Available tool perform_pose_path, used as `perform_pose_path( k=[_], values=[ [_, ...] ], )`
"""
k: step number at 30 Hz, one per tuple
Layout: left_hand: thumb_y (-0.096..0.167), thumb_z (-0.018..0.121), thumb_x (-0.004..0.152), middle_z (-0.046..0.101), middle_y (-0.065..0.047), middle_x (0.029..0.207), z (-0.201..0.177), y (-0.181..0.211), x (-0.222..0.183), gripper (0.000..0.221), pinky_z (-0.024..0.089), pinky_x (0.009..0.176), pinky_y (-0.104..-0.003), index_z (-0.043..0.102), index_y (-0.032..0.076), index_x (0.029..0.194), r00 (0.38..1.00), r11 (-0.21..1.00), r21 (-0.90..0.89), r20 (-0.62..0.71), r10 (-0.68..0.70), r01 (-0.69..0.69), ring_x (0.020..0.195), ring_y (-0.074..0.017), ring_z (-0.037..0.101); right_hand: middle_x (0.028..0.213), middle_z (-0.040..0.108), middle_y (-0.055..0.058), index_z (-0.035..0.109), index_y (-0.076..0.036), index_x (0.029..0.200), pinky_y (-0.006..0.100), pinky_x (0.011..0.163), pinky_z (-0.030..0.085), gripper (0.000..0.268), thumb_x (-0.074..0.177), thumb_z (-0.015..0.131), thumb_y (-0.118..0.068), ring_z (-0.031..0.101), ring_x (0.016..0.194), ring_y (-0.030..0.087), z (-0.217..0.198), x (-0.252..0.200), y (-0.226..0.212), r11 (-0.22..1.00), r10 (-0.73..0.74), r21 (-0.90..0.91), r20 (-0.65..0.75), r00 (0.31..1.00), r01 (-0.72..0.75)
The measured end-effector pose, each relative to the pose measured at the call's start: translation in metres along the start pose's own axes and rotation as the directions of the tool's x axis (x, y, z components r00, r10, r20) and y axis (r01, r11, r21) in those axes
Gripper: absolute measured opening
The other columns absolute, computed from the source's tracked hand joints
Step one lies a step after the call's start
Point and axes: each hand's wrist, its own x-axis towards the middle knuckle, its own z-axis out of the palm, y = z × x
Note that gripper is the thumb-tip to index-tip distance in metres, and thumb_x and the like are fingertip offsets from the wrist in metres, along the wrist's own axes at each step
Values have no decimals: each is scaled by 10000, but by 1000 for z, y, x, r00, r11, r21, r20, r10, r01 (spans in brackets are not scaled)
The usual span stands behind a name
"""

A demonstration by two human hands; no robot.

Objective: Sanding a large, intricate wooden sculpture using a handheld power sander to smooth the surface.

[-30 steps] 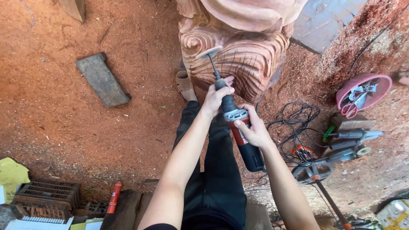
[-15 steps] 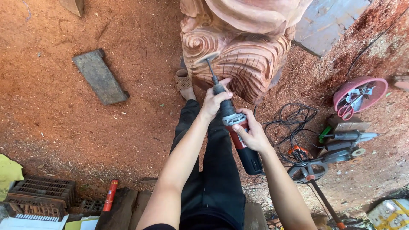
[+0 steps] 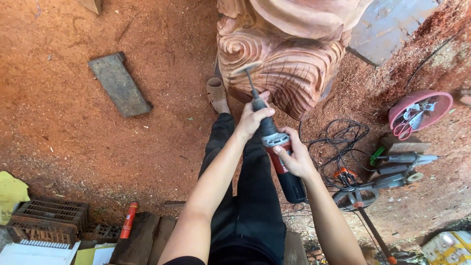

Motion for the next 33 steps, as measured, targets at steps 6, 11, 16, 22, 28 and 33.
perform_pose_path(
  k=[6,11,16,22,28,33],
  values=[
    [241,823,665,505,-286,1484,-9,-15,5,297,281,1220,-547,713,2,802,999,999,-24,38,28,-27,1392,-485,444,1260,650,289,494,-238,1397,704,948,449,556,901,700,-385,571,1157,595,4,-1,-6,1000,8,-27,-4,1000,-8],
    [247,832,673,494,-282,1495,-13,-12,4,313,276,1225,-542,706,2,820,998,1000,-8,55,25,-24,1398,-466,449,1260,632,324,481,-217,1403,722,946,438,565,906,689,-385,557,1150,618,4,-1,-7,999,17,-34,-5,1000,-17],
    [217,812,673,533,-241,1481,-23,-25,8,246,309,1200,-531,724,13,780,995,993,-100,79,65,-57,1374,-455,481,1258,655,280,495,-239,1395,680,944,460,568,896,719,-391,584,1156,575,14,5,2,999,14,-47,9,1000,-14],
    [227,792,674,560,-208,1466,-23,-19,8,231,311,1191,-518,711,26,754,993,987,-151,93,68,-54,1377,-426,492,1241,675,265,504,-224,1381,679,941,467,560,890,726,-373,605,1143,561,14,4,-12,998,28,-59,16,999,-27],
    [209,779,650,557,-230,1460,-25,-23,6,235,342,1178,-517,713,4,744,992,985,-161,106,75,-57,1361,-434,501,1213,683,274,489,-225,1391,672,922,474,565,897,709,-390,618,1110,565,15,3,-20,993,57,-101,15,998,-55],
    [229,770,675,627,-216,1372,-33,-19,6,241,409,1103,-484,675,15,734,997,967,-253,72,26,-7,1316,-412,554,1186,697,262,500,-243,1374,654,918,485,553,889,728,-379,630,1106,548,25,12,-29,993,59,-108,43,997,-54]
  ],
)
